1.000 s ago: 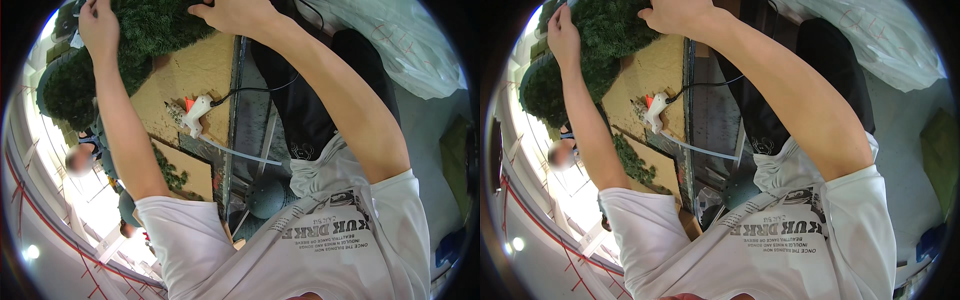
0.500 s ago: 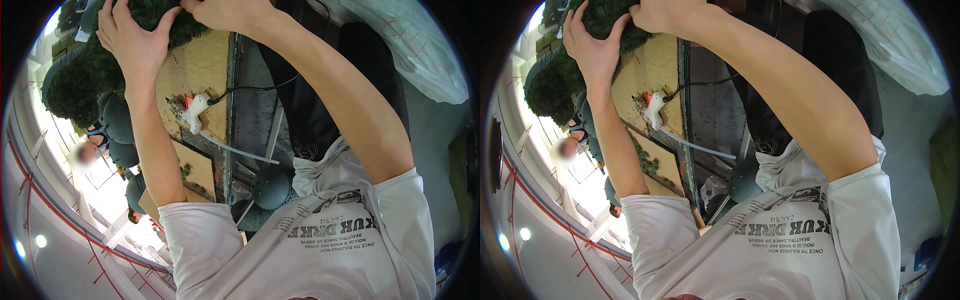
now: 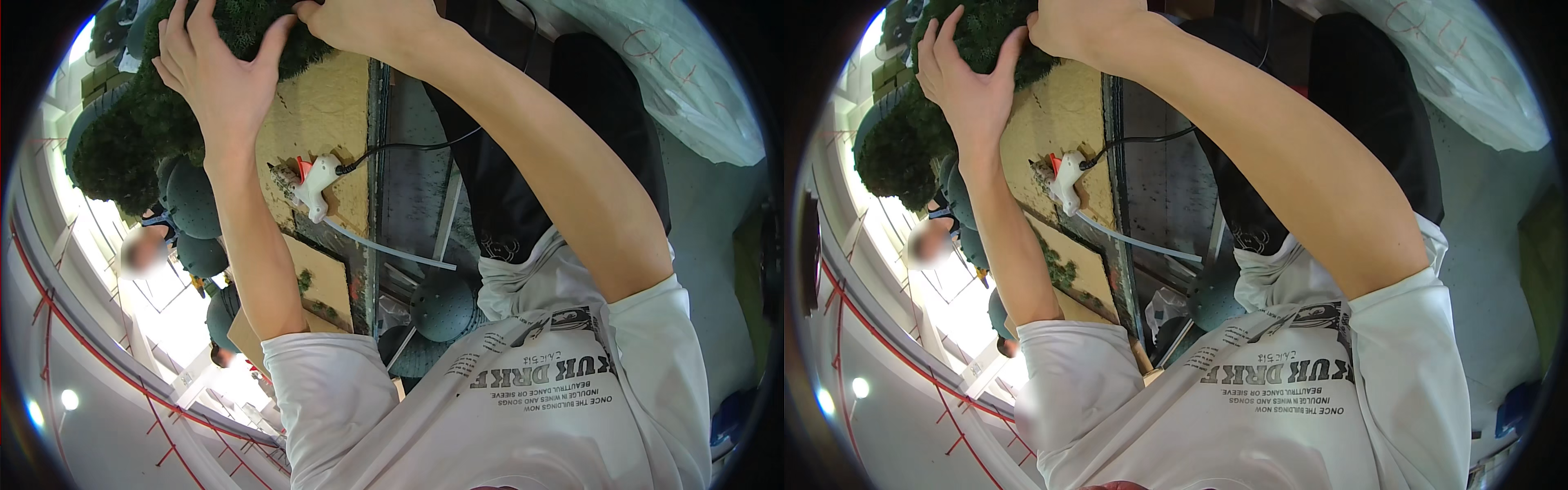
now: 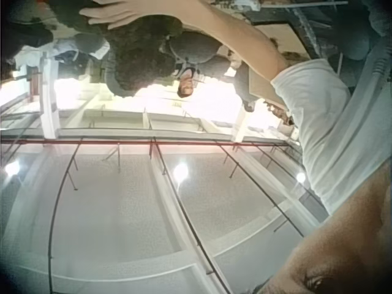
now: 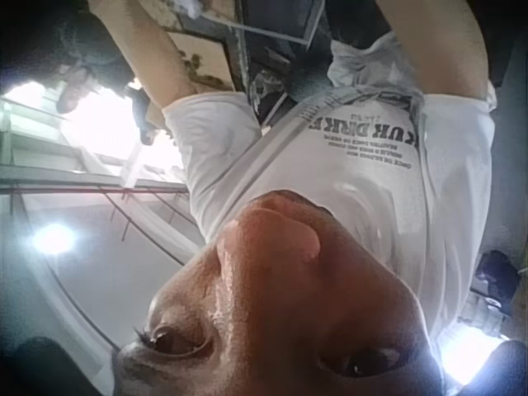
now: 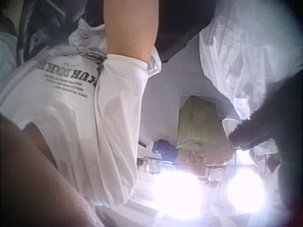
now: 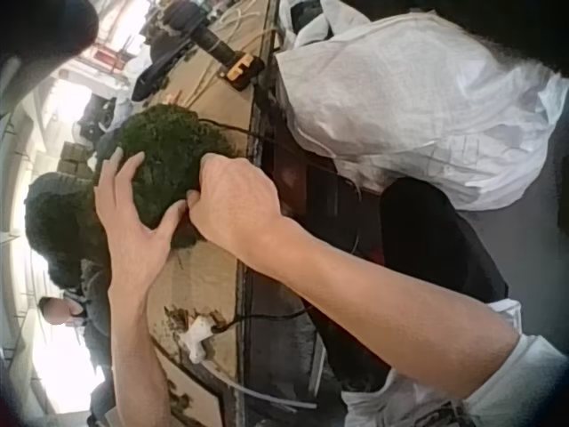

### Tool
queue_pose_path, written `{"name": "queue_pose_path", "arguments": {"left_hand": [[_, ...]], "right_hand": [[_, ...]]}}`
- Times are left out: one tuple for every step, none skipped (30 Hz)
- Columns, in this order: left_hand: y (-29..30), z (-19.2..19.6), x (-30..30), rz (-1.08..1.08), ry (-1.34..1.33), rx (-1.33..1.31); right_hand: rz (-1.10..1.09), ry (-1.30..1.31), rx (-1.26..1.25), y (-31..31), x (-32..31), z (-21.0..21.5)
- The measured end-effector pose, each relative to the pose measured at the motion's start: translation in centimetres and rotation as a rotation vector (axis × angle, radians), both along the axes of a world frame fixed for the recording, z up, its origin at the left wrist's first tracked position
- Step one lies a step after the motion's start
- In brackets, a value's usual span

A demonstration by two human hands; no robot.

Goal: The person assembles artificial moss-covered objects by attaching artificial moss to plastic shells using a hot glue gun.

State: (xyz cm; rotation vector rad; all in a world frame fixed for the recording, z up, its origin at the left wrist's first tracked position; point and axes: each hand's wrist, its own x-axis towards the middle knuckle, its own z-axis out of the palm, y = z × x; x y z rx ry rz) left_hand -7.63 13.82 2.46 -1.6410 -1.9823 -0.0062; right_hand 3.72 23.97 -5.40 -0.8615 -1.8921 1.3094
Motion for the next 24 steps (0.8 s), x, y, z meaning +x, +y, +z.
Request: {"name": "queue_pose_path", "arguments": {"left_hand": [[0.0,0.1,-0.3,0.001,0.001,0.0],[0.0,0.3,-0.9,0.004,0.02,-0.014],[0.0,0.4,-1.2,0.007,0.038,-0.027],[0.2,0.3,-1.0,0.005,0.036,-0.027],[0.5,0.1,-0.7,-0.01,0.016,0.001],[0.6,0.0,-0.5,-0.026,-0.005,0.029],[0.6,0.0,-0.6,-0.027,-0.004,0.028],[0.5,0.2,-0.8,-0.038,-0.023,0.035],[0.5,0.3,-1.1,-0.05,-0.043,0.043],[0.5,0.3,-1.6,-0.05,-0.042,0.042],[0.6,0.2,-2.2,-0.115,-0.014,0.056],[0.6,0.1,-2.7,-0.18,0.014,0.07],[0.7,0.0,-2.8,-0.182,0.014,0.07],[0.7,-0.1,-2.9,-0.202,-0.029,0.093],[0.8,-0.2,-3.1,-0.221,-0.071,0.116],[0.6,-0.2,-3.3,-0.219,-0.072,0.113],[0.4,-0.3,-3.5,-0.217,-0.059,0.108],[0.2,-0.3,-3.7,-0.214,-0.046,0.103],[0.3,-0.4,-3.6,-0.218,-0.047,0.104],[0.3,-0.4,-3.5,-0.211,-0.05,0.108],[0.4,-0.4,-3.4,-0.204,-0.053,0.112],[0.5,-0.3,-3.4,-0.203,-0.054,0.112],[0.7,-0.2,-3.4,-0.223,-0.058,0.112],[0.9,-0.2,-3.4,-0.243,-0.062,0.113]], "right_hand": [[0.0,-0.022,0.004,0.0,-0.1,0.1],[0.001,-0.021,0.005,0.0,0.0,0.1],[0.006,0.01,-0.004,0.0,0.1,0.1],[0.008,0.038,-0.012,0.0,0.2,-0.1],[0.006,0.036,-0.011,0.1,0.1,-0.1],[0.011,0.02,-0.001,0.2,0.1,-0.2],[0.017,0.006,0.008,0.2,0.0,-0.1],[0.016,0.007,0.007,0.3,0.1,0.0],[0.032,0.01,-0.02,0.4,0.2,0.1],[0.05,0.014,-0.048,0.4,0.3,0.2],[0.05,0.014,-0.049,0.3,0.3,0.2],[0.05,0.023,-0.032,0.2,0.3,0.1],[0.048,0.031,-0.014,0.3,0.3,0.1],[0.046,0.031,-0.015,0.4,0.3,0.2],[0.074,0.008,-0.041,0.6,0.2,0.3],[0.105,-0.016,-0.069,0.7,0.2,0.6],[0.107,-0.016,-0.072,0.6,0.4,0.9],[0.126,-0.021,-0.04,0.4,0.8,1.1],[0.137,-0.027,-0.002,0.6,1.1,1.3],[0.133,-0.028,0.0,0.8,1.0,1.1],[0.117,-0.055,-0.01,1.2,0.7,0.8],[0.106,-0.082,-0.022,1.2,0.5,0.8],[0.106,-0.083,-0.022,1.2,0.4,0.8],[0.084,-0.09,-0.017,1.3,0.3,0.8]]}}
